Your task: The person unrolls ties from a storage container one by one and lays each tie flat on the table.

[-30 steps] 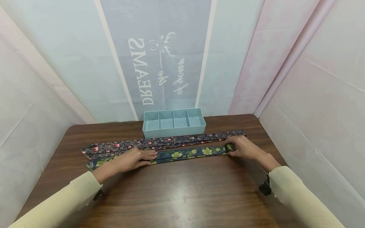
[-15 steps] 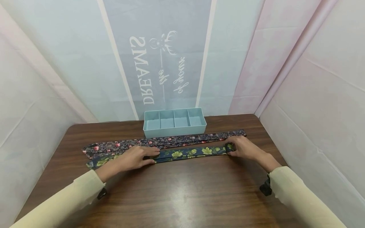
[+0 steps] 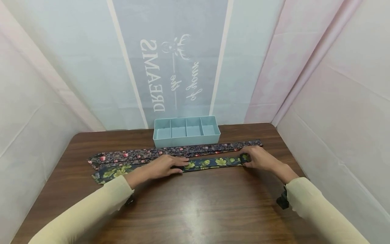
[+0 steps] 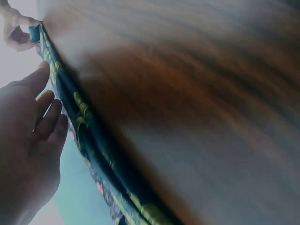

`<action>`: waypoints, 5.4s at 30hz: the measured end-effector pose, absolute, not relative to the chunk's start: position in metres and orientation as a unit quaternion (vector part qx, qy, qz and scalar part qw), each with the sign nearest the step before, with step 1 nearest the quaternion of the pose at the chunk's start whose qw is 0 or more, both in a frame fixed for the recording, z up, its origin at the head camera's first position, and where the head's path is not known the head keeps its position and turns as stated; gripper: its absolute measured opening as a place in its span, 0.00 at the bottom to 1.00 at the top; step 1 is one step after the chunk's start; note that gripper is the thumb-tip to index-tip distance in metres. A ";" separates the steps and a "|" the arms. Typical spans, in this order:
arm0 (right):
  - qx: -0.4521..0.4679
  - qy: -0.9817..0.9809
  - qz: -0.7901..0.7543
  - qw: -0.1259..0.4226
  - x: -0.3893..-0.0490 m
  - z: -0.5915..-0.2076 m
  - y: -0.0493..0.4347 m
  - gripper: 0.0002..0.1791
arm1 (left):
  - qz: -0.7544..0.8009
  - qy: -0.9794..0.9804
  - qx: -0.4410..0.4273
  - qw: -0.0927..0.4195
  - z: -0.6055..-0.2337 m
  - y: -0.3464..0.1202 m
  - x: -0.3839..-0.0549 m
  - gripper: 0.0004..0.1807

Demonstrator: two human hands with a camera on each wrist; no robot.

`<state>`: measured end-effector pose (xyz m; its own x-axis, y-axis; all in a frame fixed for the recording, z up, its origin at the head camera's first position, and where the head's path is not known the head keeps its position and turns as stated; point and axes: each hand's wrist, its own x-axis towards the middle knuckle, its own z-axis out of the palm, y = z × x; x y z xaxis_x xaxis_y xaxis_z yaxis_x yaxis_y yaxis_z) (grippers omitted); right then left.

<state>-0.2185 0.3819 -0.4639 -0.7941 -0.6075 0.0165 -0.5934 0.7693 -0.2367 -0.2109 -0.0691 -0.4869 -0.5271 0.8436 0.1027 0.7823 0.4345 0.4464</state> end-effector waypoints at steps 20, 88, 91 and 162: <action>-0.334 0.934 -0.115 0.054 -0.229 -0.458 0.390 0.24 | 0.225 0.843 0.480 0.090 -0.487 -0.064 -0.214 0.22; -0.278 0.949 -0.147 0.028 -0.235 -0.458 0.451 0.24 | 0.226 0.844 0.477 0.096 -0.484 -0.067 -0.212 0.23; -0.287 0.946 -0.149 0.022 -0.233 -0.458 0.451 0.24 | 0.225 0.843 0.481 0.091 -0.484 -0.067 -0.212 0.23; -0.272 0.948 -0.166 -0.008 -0.236 -0.463 0.472 0.20 | 0.219 0.846 0.478 0.086 -0.487 -0.079 -0.209 0.22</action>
<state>-0.2365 0.4723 -0.4628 -0.8519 -0.5128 0.1062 -0.5183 0.7967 -0.3108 -0.2090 -0.0790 -0.4874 -0.5290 0.8462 0.0638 0.7706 0.4476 0.4537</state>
